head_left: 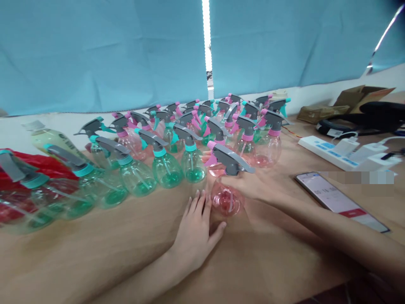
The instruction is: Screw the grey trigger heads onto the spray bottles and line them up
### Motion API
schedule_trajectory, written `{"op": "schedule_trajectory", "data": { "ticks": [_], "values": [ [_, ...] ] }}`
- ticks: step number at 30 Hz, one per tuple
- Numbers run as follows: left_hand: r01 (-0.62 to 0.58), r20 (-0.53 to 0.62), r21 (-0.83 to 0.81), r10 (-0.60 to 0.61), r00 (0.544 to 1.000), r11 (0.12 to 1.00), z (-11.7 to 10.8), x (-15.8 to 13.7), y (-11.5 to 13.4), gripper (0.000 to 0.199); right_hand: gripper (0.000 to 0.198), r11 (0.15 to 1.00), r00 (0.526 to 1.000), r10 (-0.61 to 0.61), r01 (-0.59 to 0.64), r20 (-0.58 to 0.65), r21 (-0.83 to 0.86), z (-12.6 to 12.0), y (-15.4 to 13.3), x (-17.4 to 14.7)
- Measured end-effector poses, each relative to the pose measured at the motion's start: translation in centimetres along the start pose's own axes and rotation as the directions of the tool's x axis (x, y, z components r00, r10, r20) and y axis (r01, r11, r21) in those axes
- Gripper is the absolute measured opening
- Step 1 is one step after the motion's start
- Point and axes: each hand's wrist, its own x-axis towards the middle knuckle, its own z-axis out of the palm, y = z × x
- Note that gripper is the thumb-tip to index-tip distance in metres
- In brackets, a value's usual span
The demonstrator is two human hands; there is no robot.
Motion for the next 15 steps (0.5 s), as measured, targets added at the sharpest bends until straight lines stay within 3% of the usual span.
{"op": "schedule_trajectory", "data": {
  "ticks": [5,9,15],
  "values": [
    [-0.002,0.007,0.004,0.002,1.000,1.000,0.0,0.0,-0.1,0.062,0.019,0.999,1.000,-0.002,0.001,0.010,0.046,-0.1,0.0,0.0],
    [-0.001,-0.006,0.001,0.001,1.000,1.000,0.1,-0.1,-0.1,0.062,0.016,0.999,0.998,-0.002,0.005,-0.055,0.054,0.2,1.3,-0.1],
    [0.003,0.022,0.014,-0.003,1.000,1.000,0.0,0.0,0.0,0.063,0.029,0.998,0.999,-0.006,0.009,-0.038,0.064,0.6,2.7,-0.1]
  ]
}}
